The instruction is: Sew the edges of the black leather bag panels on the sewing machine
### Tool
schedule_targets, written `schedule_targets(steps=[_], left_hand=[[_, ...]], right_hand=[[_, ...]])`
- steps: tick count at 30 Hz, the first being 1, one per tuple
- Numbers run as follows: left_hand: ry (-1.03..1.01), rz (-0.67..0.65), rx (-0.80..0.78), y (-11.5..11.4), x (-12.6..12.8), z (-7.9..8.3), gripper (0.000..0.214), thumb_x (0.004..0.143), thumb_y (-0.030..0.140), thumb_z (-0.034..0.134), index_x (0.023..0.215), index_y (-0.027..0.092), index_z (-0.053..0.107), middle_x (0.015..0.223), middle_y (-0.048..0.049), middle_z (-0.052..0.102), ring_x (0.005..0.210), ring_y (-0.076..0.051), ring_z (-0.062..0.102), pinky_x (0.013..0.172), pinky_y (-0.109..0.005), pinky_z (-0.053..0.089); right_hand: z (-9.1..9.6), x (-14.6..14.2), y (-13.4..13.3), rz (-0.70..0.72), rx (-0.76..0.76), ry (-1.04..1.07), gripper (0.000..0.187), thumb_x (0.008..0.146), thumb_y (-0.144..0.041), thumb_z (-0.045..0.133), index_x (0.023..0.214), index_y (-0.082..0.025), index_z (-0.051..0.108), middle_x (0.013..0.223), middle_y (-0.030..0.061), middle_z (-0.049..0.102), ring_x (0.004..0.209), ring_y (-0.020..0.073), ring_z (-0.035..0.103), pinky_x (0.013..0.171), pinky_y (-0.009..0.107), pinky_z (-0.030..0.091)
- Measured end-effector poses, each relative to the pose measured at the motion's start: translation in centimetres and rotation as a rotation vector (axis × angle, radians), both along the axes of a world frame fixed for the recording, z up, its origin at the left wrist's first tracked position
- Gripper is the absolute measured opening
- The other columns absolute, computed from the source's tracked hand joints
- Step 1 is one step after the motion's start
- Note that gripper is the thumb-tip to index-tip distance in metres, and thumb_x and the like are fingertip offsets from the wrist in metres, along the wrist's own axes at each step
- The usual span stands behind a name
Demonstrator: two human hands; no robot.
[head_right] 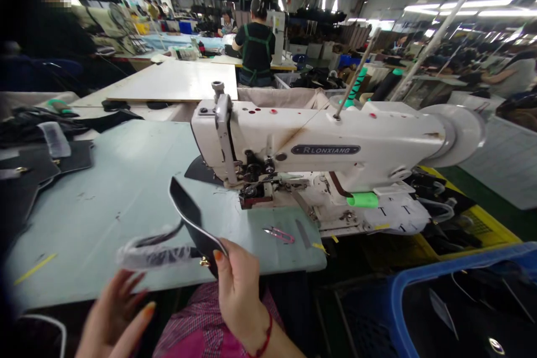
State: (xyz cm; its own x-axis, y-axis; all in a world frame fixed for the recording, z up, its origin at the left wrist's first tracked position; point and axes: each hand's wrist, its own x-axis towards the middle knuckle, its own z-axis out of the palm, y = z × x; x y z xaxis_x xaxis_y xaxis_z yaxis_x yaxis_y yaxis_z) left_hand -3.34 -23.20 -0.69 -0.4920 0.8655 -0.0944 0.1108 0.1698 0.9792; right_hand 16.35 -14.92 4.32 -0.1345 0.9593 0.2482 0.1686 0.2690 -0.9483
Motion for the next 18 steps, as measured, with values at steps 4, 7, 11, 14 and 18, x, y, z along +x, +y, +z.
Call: schedule_targets(steps=[4, 7, 11, 14, 18], left_hand=[[-0.890, -0.162, -0.133, 0.9, 4.6, -0.6, 0.055, 0.079, 0.066, 0.057, 0.122, 0.032, 0.064, 0.145, -0.0104, 0.052, 0.138, -0.036, 0.042, 0.114, -0.054, 0.033], [-1.210, -0.190, -0.137, 4.4, 6.0, 1.1, 0.045, 0.085, 0.056, 0.058, 0.111, 0.022, 0.071, 0.128, -0.0116, 0.065, 0.123, -0.029, 0.059, 0.108, -0.044, 0.045], [-1.241, 0.111, -0.076, 8.3, 6.7, 3.2, 0.020, 0.087, 0.026, 0.060, 0.100, 0.017, 0.072, 0.104, -0.0079, 0.075, 0.087, -0.018, 0.072, 0.086, -0.029, 0.059], [-1.052, 0.190, -0.065, 9.8, 6.3, 3.8, 0.018, 0.076, 0.016, 0.070, 0.094, 0.013, 0.070, 0.084, -0.0074, 0.076, 0.068, -0.017, 0.071, 0.065, -0.024, 0.061], [-0.789, 0.115, -0.107, 12.4, 4.9, 3.5, 0.032, 0.065, 0.025, 0.080, 0.092, 0.013, 0.066, 0.073, -0.0048, 0.073, 0.056, -0.016, 0.067, 0.051, -0.023, 0.056]], right_hand=[[-1.1, -1.6, -1.0, 0.103, 0.182, 0.002, 0.035, 0.099, -0.021, 0.044, 0.127, -0.028, 0.063, 0.117, 0.0050, 0.071, 0.105, 0.0200, 0.067, 0.095, 0.030, 0.049], [-1.8, -2.9, -2.3, 0.063, 0.090, 0.064, 0.036, 0.100, -0.022, 0.042, 0.130, -0.029, 0.061, 0.124, 0.0048, 0.068, 0.114, 0.0207, 0.063, 0.101, 0.032, 0.047], [-1.7, -2.8, -2.3, 0.046, -0.144, 0.140, 0.032, 0.101, -0.033, 0.045, 0.124, -0.022, 0.064, 0.120, 0.0086, 0.068, 0.109, 0.0221, 0.065, 0.097, 0.032, 0.050], [-1.1, -1.2, -0.6, 0.107, -0.250, 0.121, 0.034, 0.099, -0.043, 0.048, 0.105, -0.017, 0.068, 0.096, 0.0089, 0.072, 0.086, 0.0187, 0.069, 0.076, 0.026, 0.054], [-1.1, 0.4, 2.8, 0.148, -0.377, 0.097, 0.050, 0.099, -0.052, 0.041, 0.075, -0.014, 0.063, 0.067, 0.0062, 0.068, 0.061, 0.0140, 0.065, 0.054, 0.020, 0.047]])
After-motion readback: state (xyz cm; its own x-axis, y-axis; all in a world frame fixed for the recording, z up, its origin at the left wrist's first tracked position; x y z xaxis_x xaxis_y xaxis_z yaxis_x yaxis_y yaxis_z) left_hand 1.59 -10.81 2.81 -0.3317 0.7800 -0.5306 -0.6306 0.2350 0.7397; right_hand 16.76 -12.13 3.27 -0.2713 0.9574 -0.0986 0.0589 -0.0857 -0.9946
